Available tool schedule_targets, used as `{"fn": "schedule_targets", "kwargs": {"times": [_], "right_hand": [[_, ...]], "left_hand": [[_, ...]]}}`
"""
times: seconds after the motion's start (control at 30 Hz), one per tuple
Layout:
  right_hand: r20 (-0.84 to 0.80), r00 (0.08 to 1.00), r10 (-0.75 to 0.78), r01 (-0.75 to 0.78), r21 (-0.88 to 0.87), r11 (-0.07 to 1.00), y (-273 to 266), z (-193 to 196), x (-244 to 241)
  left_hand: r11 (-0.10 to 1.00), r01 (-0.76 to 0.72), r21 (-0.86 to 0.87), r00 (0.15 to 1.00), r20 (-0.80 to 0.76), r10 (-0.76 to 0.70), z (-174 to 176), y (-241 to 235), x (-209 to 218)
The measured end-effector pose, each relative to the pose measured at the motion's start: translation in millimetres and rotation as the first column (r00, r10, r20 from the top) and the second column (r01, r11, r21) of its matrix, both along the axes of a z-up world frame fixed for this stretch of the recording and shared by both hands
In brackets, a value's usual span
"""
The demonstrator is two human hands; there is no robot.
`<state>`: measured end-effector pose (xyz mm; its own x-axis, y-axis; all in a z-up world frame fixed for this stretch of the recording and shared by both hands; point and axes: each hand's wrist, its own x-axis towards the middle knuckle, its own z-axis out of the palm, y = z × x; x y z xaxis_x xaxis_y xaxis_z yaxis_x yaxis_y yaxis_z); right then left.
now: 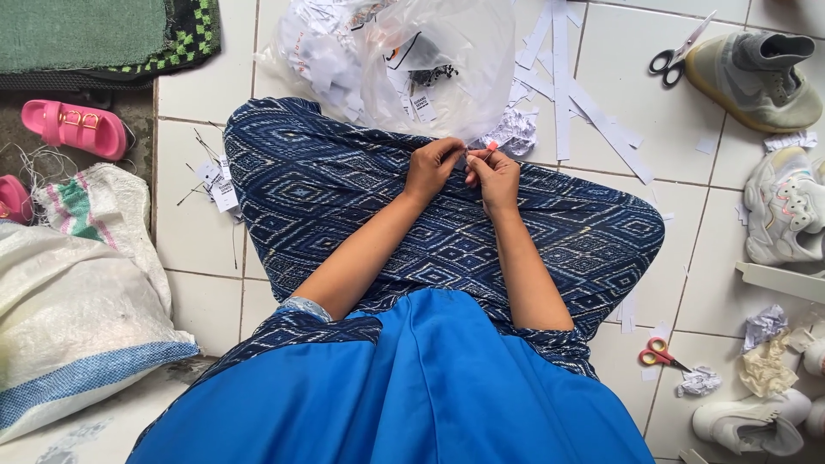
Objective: The person sits on the floor and repeatedly picks up small white tags and a small pink object. They use their hands to attach the pink object to the tags, then place the finished items into a plastic bag.
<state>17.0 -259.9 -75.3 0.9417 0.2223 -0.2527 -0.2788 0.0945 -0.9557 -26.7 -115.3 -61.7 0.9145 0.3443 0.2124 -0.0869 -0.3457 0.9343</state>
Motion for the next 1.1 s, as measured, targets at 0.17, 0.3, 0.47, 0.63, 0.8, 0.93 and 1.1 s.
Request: {"fn": "schedule_targets", "kwargs": {"times": [0.17, 0.3, 0.47, 0.63, 0.8, 0.93, 1.1], "right_hand": [[-0.057, 0.998, 0.000, 0.000, 0.015, 1.000, -2, -6, 4], [-0.072, 0.997, -0.008, 0.009, 0.022, 1.000, -1, 0, 4], [-0.066, 0.998, 0.016, -0.013, 0.051, 0.999, -1, 9, 2], [-0.053, 0.998, 0.028, -0.025, 0.056, 0.998, 1, 4, 4], [-0.047, 0.997, 0.058, -0.056, 0.040, 0.998, -1, -1, 5], [-0.075, 0.994, 0.078, -0.075, 0.037, 0.996, -3, 6, 3], [-0.107, 0.991, 0.086, -0.082, 0.036, 0.996, -6, 11, 2]], "left_hand": [[0.998, 0.037, 0.059, 0.999, 0.025, -0.038, -4, -4, -3], [0.999, 0.024, 0.026, 1.000, 0.010, -0.024, 3, -3, -2], [1.000, -0.002, -0.022, 1.000, 0.026, 0.003, 1, -3, -3], [0.996, -0.006, -0.085, 1.000, 0.010, 0.007, 3, -3, -1], [0.990, -0.064, -0.123, 0.997, -0.060, 0.057, 5, -3, 0], [0.987, -0.082, -0.140, 0.995, -0.073, 0.073, 0, -1, 1], [0.970, -0.146, -0.192, 0.986, -0.114, 0.125, -14, 4, 5]]}}
